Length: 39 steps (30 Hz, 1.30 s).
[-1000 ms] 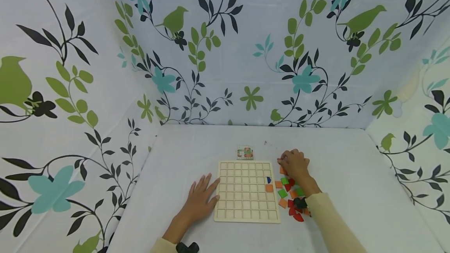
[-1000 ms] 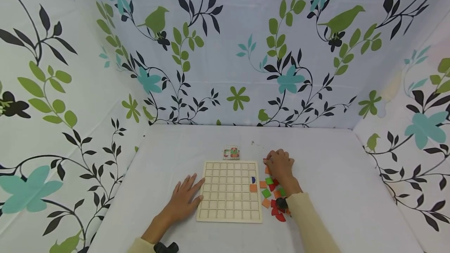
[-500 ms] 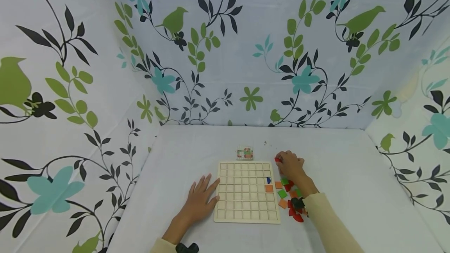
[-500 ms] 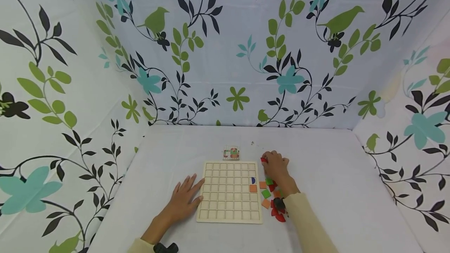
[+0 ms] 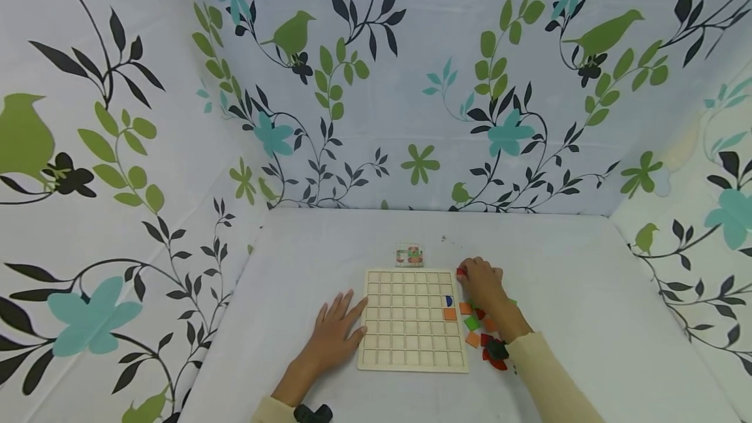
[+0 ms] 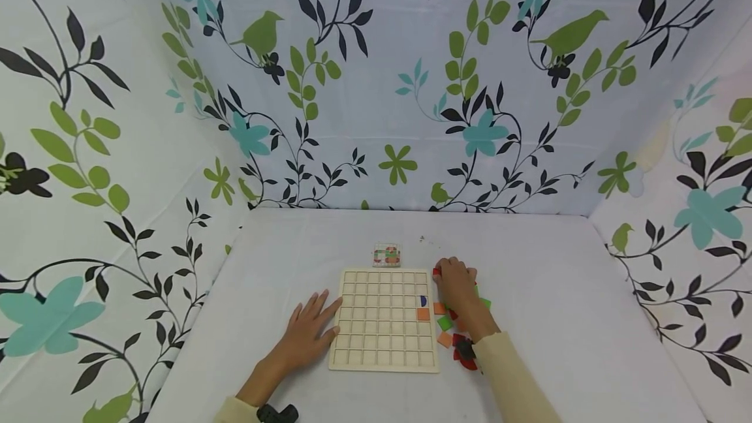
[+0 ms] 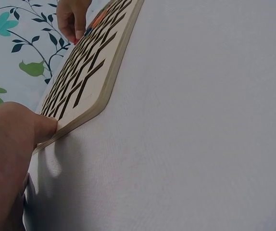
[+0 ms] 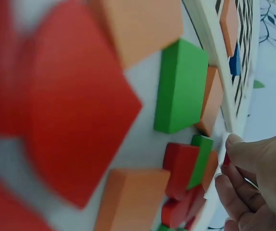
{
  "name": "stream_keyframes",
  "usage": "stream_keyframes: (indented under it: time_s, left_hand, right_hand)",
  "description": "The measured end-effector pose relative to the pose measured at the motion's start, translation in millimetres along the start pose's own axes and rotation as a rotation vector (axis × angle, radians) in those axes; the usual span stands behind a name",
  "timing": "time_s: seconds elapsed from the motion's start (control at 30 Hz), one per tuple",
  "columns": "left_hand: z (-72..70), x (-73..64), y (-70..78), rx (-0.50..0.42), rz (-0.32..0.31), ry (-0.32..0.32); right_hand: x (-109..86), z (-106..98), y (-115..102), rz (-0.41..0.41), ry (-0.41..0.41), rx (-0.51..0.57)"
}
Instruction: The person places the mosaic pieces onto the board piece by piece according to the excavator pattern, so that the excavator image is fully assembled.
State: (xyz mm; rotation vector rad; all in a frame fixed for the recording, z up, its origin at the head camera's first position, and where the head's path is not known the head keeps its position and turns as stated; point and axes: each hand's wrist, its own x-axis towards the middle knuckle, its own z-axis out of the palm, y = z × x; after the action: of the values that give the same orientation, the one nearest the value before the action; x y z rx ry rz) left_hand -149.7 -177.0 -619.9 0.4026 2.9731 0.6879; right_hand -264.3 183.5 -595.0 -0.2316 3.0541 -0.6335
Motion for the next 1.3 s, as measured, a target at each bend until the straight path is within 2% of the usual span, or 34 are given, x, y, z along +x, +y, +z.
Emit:
stream_keyframes:
  time_s: [0.33,0.47,0.67,0.97,1.3]
  left_hand:
    - [-1.9,-1.8,2.3,-0.006,-0.006,-0.008]
    - [-1.6,-2.0,2.8,-0.009,-0.010,-0.005]
    - [0.6,-1.8,2.4,-0.001,0.002,0.001]
    - [3.5,-1.2,-1.5,0.013,-0.008,0.007]
    - [3.6,-0.6,-1.5,0.004,0.005,0.016]
  right_hand:
    - [-50.8,-13.4,-12.2,-0.055,-0.015,0.070]
    - [-69.5,-9.0,-21.1,-0.071,-0.016,0.104]
    - [-93.2,2.3,-29.3,-0.111,0.018,0.051]
    - [-101.3,15.1,-30.8,-0.144,0.018,0.023]
    - [-103.7,13.6,-29.5,-0.162,-0.031,0.010]
